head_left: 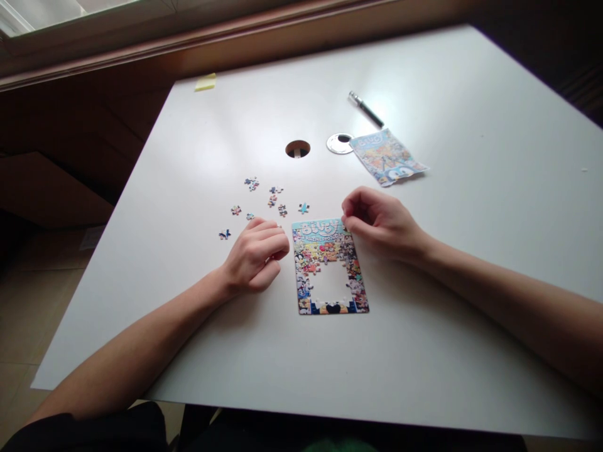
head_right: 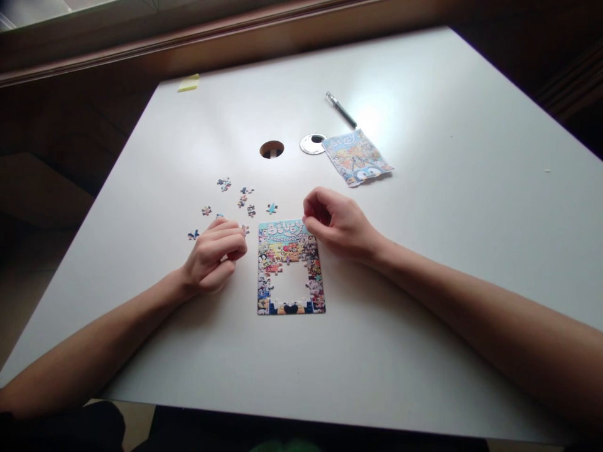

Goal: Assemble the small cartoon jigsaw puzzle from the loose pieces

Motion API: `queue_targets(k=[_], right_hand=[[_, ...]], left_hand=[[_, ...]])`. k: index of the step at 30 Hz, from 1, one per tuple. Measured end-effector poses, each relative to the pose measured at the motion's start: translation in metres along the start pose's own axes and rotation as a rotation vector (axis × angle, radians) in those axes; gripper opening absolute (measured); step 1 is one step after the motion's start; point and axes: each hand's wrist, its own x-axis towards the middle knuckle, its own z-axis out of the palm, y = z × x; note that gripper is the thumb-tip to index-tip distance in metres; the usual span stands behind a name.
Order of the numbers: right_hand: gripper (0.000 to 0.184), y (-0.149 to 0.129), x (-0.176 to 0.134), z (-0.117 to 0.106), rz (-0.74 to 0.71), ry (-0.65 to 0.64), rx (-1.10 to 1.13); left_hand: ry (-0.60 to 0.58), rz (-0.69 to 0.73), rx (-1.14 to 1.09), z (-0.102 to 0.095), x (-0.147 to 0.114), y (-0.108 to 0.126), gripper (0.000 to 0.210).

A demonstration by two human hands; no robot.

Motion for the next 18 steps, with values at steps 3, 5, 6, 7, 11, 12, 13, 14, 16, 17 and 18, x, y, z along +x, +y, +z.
queue_targets(k=[3, 5, 6, 7, 11, 12, 13, 14, 16, 17, 18], right_hand=[[0.014, 0.0005, 0.0004, 0.0003, -0.007, 0.003, 0.002], [0.013, 0.0007, 0.0007, 0.0005, -0.009, 0.006, 0.004], [0.013, 0.0007, 0.0009, 0.0005, -0.008, 0.007, 0.005], [0.013, 0.0008, 0.0009, 0.0005, -0.005, 0.006, 0.006], [0.013, 0.0021, 0.0007, -0.0004, -0.005, 0.001, 0.005], [0.013, 0.0026, 0.0005, -0.0006, -0.01, 0.001, 0.002], [0.013, 0.0031, 0.0003, -0.0008, -0.013, 0.002, -0.002], [0.012, 0.0038, 0.0001, -0.0009, -0.018, 0.002, -0.008], [0.012, 0.0055, 0.0, -0.0009, -0.015, -0.008, -0.022], [0.011, 0.0066, 0.0, -0.0008, -0.013, -0.014, -0.02], [0.01, 0.0078, 0.0001, -0.0008, -0.015, -0.02, -0.016]], left_hand=[[-0.006, 0.004, -0.002, -0.0005, 0.0004, 0.0004, 0.012], [-0.011, 0.008, -0.008, -0.0008, 0.0005, 0.0006, 0.011], [-0.013, 0.01, -0.011, -0.0009, 0.0005, 0.0005, 0.011], [-0.016, 0.012, -0.015, -0.0009, 0.0006, 0.0004, 0.011], [-0.031, 0.018, -0.019, -0.0011, 0.001, -0.0001, 0.011], [-0.036, 0.025, -0.015, -0.0014, 0.0013, 0.0, 0.011], [-0.044, 0.034, -0.009, -0.0018, 0.0016, 0.0001, 0.012], [-0.057, 0.046, -0.003, -0.0022, 0.0019, 0.0004, 0.012], [-0.093, 0.085, 0.003, -0.0026, 0.0024, 0.0009, 0.014], [-0.114, 0.111, 0.003, -0.0025, 0.0026, 0.001, 0.015], [-0.132, 0.141, 0.002, -0.0022, 0.0027, 0.001, 0.016]])
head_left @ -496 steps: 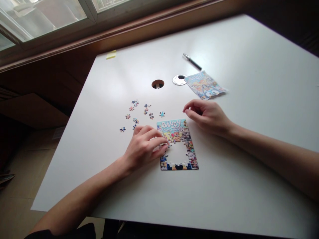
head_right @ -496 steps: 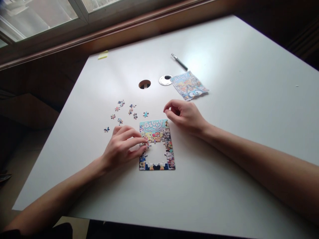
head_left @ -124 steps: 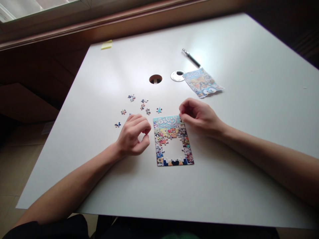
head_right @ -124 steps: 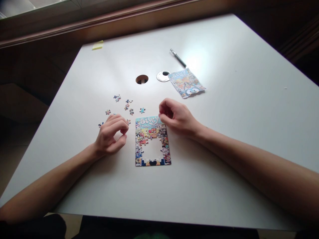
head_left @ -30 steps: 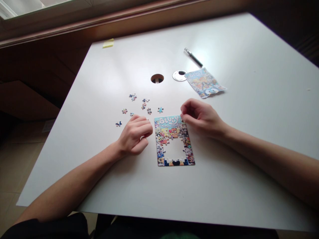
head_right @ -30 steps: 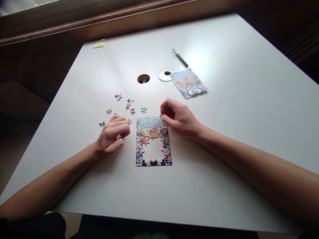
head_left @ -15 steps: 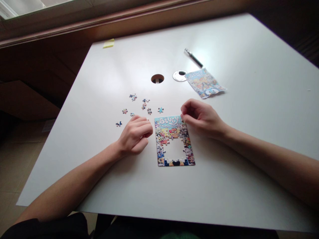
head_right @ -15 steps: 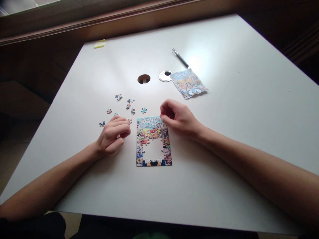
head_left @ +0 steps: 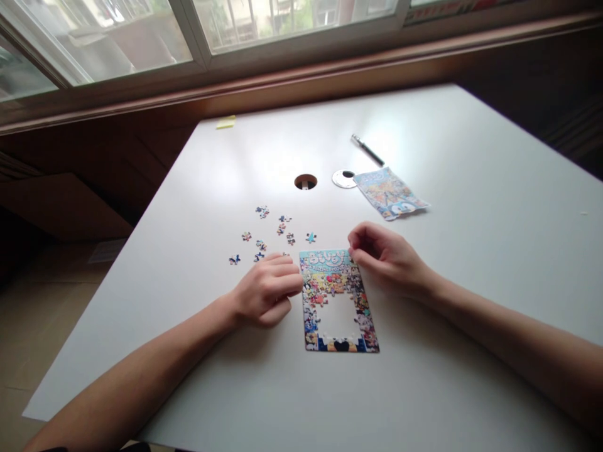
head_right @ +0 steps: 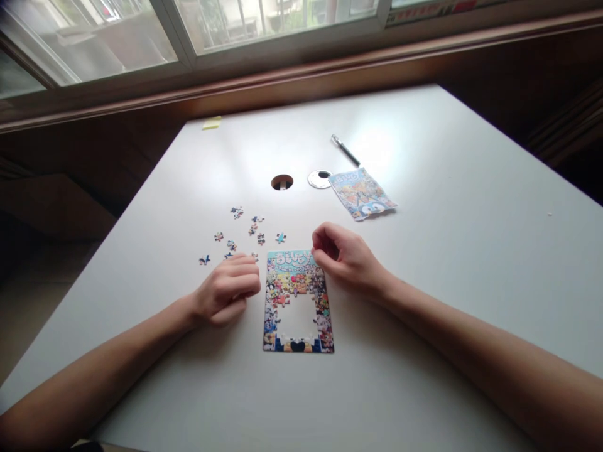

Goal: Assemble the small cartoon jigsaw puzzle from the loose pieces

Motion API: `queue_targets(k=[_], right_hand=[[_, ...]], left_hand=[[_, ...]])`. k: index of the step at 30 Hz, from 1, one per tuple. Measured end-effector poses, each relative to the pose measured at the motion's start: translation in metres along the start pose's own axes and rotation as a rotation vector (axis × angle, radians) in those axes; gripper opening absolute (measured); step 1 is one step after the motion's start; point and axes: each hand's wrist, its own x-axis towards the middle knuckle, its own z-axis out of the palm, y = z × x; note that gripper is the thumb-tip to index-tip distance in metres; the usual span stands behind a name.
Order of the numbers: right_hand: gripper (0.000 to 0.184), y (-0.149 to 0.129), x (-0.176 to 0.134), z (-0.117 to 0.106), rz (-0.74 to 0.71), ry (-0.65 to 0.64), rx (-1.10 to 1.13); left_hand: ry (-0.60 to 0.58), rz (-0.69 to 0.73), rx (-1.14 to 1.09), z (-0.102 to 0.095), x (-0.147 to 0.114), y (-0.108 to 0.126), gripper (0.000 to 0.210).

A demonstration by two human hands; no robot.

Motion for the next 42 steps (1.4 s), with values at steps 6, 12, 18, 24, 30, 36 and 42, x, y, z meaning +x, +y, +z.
queue_targets(k=[6, 12, 18, 24, 30, 36, 42], right_hand=[[0.005, 0.005, 0.0, -0.001, 0.008, -0.021, 0.016], [0.006, 0.006, -0.001, -0.002, 0.038, -0.033, 0.013], [0.008, 0.005, -0.001, -0.003, 0.037, -0.046, 0.002], [0.007, 0.003, 0.001, -0.002, 0.018, -0.045, -0.015], [0.006, 0.0, 0.001, -0.002, 0.012, -0.022, 0.001], [0.005, -0.002, 0.0, -0.001, 0.005, -0.013, 0.033], [0.006, -0.005, 0.0, -0.001, -0.002, -0.001, 0.03]], left_hand=[[-0.065, 0.103, 0.023, 0.005, -0.001, -0.001, 0.022], [-0.094, 0.12, 0.041, 0.009, -0.002, -0.002, 0.018], [-0.088, 0.13, 0.072, 0.012, -0.002, -0.001, 0.012], [0.032, 0.102, 0.079, 0.012, -0.004, 0.001, 0.01], [0.23, -0.198, 0.256, -0.008, 0.002, -0.022, 0.018], [0.005, -0.291, 0.368, -0.018, -0.002, -0.048, 0.04], [0.04, -0.281, 0.345, -0.019, -0.005, -0.051, 0.026]])
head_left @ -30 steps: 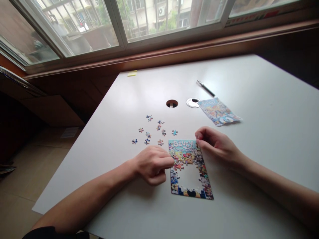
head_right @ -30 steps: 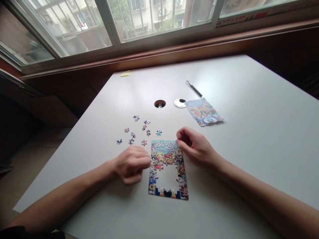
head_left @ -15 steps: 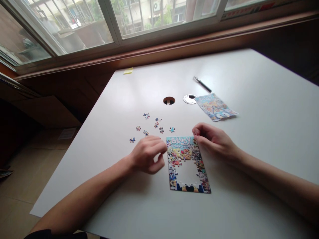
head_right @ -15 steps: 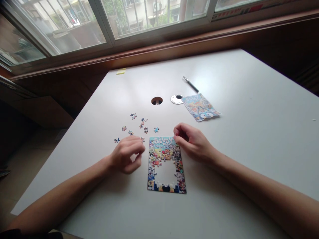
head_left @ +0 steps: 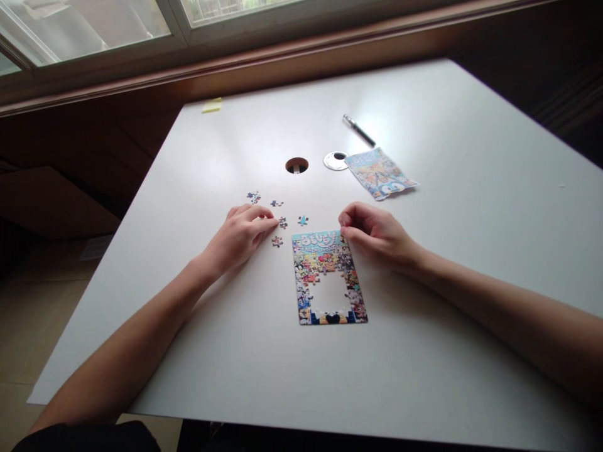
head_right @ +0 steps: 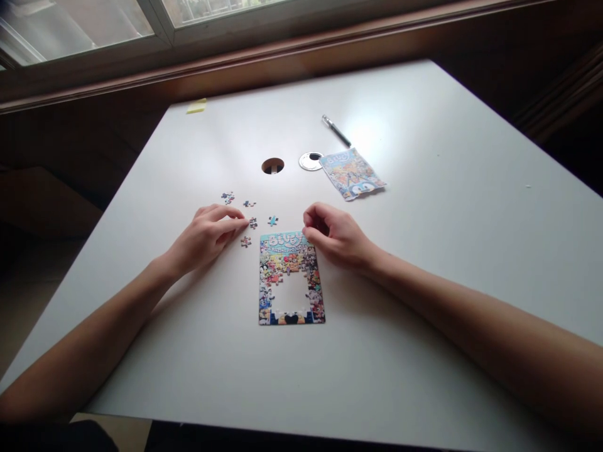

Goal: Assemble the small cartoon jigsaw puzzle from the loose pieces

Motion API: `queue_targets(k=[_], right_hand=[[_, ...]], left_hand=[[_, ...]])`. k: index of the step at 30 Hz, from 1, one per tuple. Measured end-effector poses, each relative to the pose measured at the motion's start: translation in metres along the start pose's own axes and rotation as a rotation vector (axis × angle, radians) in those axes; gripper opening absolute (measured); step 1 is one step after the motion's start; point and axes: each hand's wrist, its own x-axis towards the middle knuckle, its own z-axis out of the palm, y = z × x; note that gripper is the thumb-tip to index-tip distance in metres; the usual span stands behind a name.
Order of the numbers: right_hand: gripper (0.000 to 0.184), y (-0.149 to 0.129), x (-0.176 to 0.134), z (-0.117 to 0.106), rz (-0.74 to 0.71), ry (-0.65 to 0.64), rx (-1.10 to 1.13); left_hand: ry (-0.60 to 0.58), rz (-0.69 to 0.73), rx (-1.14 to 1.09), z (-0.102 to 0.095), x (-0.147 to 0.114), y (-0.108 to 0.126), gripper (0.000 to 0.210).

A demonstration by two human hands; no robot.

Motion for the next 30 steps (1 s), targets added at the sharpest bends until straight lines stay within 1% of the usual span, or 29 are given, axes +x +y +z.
queue_targets(k=[4, 6, 9, 13, 15, 19, 25, 27, 30], right_hand=[[0.007, -0.001, 0.001, 0.001, 0.004, -0.006, 0.012], [0.007, -0.001, 0.001, 0.001, 0.006, -0.003, 0.007], [0.007, -0.001, 0.001, 0.001, 0.006, 0.002, -0.002], [0.007, -0.002, 0.0, 0.0, 0.018, -0.005, 0.003], [0.007, -0.001, 0.0, 0.0, 0.023, -0.008, 0.004], [0.007, 0.001, 0.0, 0.0, 0.018, 0.003, -0.022], [0.006, 0.0, 0.001, -0.001, 0.011, -0.003, -0.028], [0.007, -0.002, 0.001, -0.001, -0.025, 0.0, -0.067], [0.007, -0.008, -0.002, 0.001, -0.211, -0.01, -0.198]], left_hand=[[0.023, -0.026, -0.083, -0.004, 0.0, -0.004, 0.02], [0.021, -0.041, -0.041, -0.007, 0.0, -0.006, 0.02], [-0.017, -0.066, 0.046, -0.01, 0.0, -0.009, 0.019], [-0.065, -0.139, 0.023, -0.014, 0.0, -0.01, 0.013], [-0.078, -0.164, 0.007, -0.017, 0.001, -0.01, 0.017], [-0.09, -0.128, 0.004, -0.021, 0.001, -0.009, 0.017], [-0.056, -0.087, 0.015, -0.017, 0.0, -0.014, 0.013], [-0.036, -0.071, 0.015, -0.017, 0.001, -0.008, 0.01], [0.017, -0.033, -0.037, -0.02, 0.004, 0.014, 0.009]])
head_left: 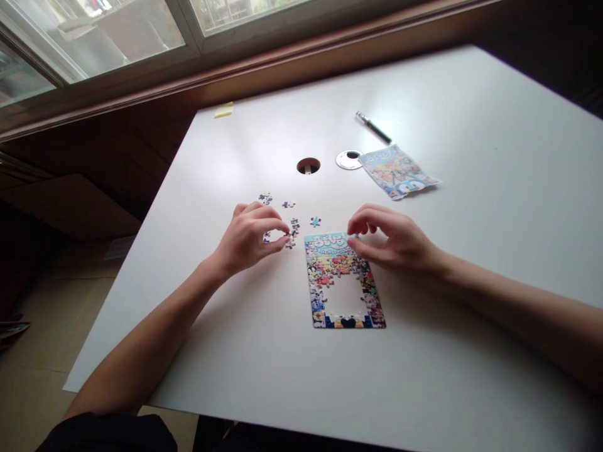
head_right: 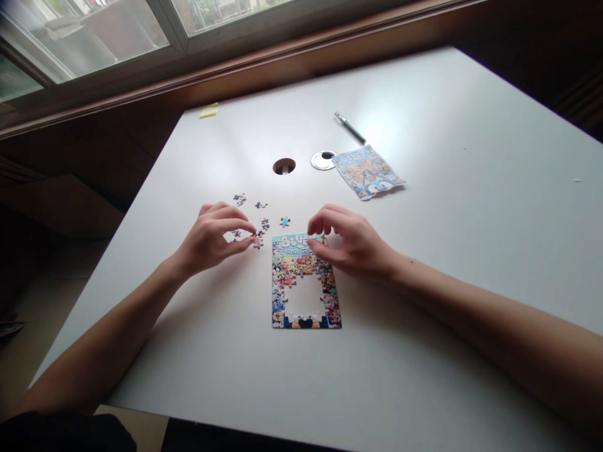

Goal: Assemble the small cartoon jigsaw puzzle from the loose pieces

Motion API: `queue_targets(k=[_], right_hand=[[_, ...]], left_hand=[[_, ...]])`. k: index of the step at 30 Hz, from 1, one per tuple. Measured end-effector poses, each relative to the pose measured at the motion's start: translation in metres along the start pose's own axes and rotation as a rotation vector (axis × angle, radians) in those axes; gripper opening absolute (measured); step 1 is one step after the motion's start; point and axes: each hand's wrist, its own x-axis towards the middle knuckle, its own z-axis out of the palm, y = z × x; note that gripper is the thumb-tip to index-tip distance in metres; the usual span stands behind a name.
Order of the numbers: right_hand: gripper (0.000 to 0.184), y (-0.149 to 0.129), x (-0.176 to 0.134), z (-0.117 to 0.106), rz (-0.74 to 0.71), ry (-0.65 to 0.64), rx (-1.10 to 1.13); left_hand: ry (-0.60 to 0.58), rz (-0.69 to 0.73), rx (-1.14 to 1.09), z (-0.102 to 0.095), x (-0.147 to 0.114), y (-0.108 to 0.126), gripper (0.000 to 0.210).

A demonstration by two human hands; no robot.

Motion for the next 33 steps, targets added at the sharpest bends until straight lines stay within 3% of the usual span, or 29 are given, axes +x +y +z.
queue_targets(k=[3, 8, 18, 21, 25, 33], right_hand=[[0.012, -0.01, -0.002, 0.003, -0.167, -0.029, -0.064], [0.005, -0.022, -0.005, 0.007, -0.208, -0.045, -0.068], [0.005, -0.023, -0.004, 0.004, -0.2, -0.087, -0.07], [0.006, -0.022, 0.0, -0.007, -0.197, -0.242, -0.047], [0.01, -0.019, 0.002, -0.016, -0.197, -0.454, -0.016], [0.009, -0.014, -0.002, -0.009, -0.18, -0.511, -0.112]], left_hand=[[0.045, 0.06, -0.054, 0.001, 0.001, 0.029, 0.01], [0.063, 0.122, -0.076, 0.008, -0.001, 0.054, 0.011], [0.088, 0.131, -0.122, 0.015, -0.001, 0.058, 0.011], [0.074, 0.168, -0.244, 0.016, -0.002, 0.057, 0.011], [-0.038, 0.292, -0.339, 0.019, -0.006, 0.053, 0.009], [-0.119, 0.349, -0.281, 0.024, -0.009, 0.051, 0.013]])
